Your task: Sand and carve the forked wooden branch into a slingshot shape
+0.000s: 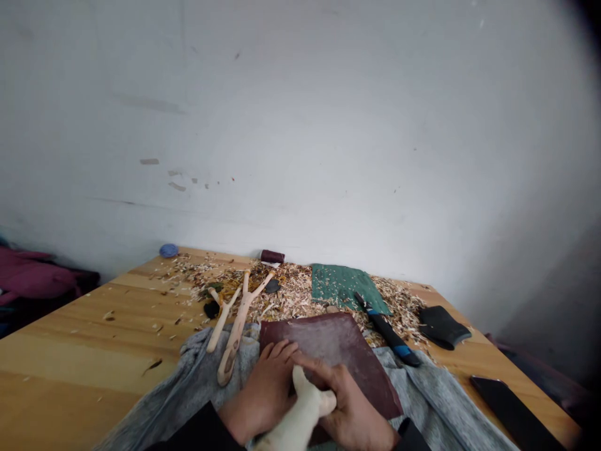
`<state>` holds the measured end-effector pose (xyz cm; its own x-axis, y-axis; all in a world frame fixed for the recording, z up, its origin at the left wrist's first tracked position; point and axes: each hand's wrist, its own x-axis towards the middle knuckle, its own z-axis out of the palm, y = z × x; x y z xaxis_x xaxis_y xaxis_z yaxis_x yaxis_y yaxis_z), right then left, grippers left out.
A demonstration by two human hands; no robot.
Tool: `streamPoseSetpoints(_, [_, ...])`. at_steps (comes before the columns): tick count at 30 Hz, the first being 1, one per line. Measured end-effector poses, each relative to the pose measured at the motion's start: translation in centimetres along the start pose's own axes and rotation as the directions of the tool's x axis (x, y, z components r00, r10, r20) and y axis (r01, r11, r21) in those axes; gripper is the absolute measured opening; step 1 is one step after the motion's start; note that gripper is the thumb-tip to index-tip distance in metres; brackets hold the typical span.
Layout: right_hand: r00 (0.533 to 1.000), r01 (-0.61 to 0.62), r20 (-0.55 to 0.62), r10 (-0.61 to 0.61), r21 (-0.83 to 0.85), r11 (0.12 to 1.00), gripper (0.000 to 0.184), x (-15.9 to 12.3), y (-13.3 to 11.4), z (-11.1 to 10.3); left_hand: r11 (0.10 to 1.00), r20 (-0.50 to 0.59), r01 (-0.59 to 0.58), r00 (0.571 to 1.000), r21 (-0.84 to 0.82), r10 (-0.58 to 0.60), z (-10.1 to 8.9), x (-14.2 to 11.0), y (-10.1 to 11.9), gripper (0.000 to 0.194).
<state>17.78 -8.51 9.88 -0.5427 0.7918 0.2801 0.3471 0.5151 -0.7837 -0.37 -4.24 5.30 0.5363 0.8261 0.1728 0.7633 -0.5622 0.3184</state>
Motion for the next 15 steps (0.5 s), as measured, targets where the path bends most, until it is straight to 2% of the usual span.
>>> streamPoseSetpoints(2, [0.999,0.051,0.014,-0.053,0.1,0.994,0.055,0.0,-0.6,0.2,1.0,0.032,0.018,0.999,0.007,-0.018,0.4,0.2,-0.3,0.051])
streamPoseSetpoints(5, [0.997,0.072,-0.042,-0.07,0.05,0.996,0.049,0.0,-0.3,-0.5,0.999,0.093,0.035,0.995,0.038,-0.038,-0.3,0.1,0.1,0.052])
streamPoseSetpoints(7, [0.997,-0.001,-0.082,-0.008,-0.116,0.993,0.055,0.1,0.6,-1.4,0.999,0.154,0.004,0.988,0.044,-0.01,-1.4,-0.3,0.8,0.054])
streamPoseSetpoints(8, [0.993,-0.071,-0.106,0.047,-0.237,0.969,0.06,0.2,1.2,-1.9,0.999,0.099,-0.036,0.995,0.028,0.033,-1.9,-0.6,1.1,0.059])
streamPoseSetpoints(10, [0.971,-0.232,-0.173,0.168,-0.484,0.844,0.068,0.3,2.4,-2.5,0.999,0.057,-0.033,0.998,0.013,0.033,-2.9,-1.0,1.7,0.065])
streamPoseSetpoints(12, [0.947,-0.319,-0.236,0.219,-0.595,0.737,0.07,0.3,3.0,-2.7,1.0,0.048,-0.006,0.999,-0.005,0.006,-3.1,-1.2,2.0,0.068])
streamPoseSetpoints(13, [0.948,-0.315,-0.239,0.212,-0.587,0.746,0.07,0.4,2.9,-2.5,1.0,0.045,-0.002,0.999,-0.009,0.002,-3.0,-1.2,2.0,0.068])
streamPoseSetpoints(15, [0.973,-0.217,-0.174,0.153,-0.456,0.863,0.071,0.3,2.3,-1.9,1.0,0.045,-0.017,0.999,-0.006,0.017,-2.2,-0.8,1.6,0.066])
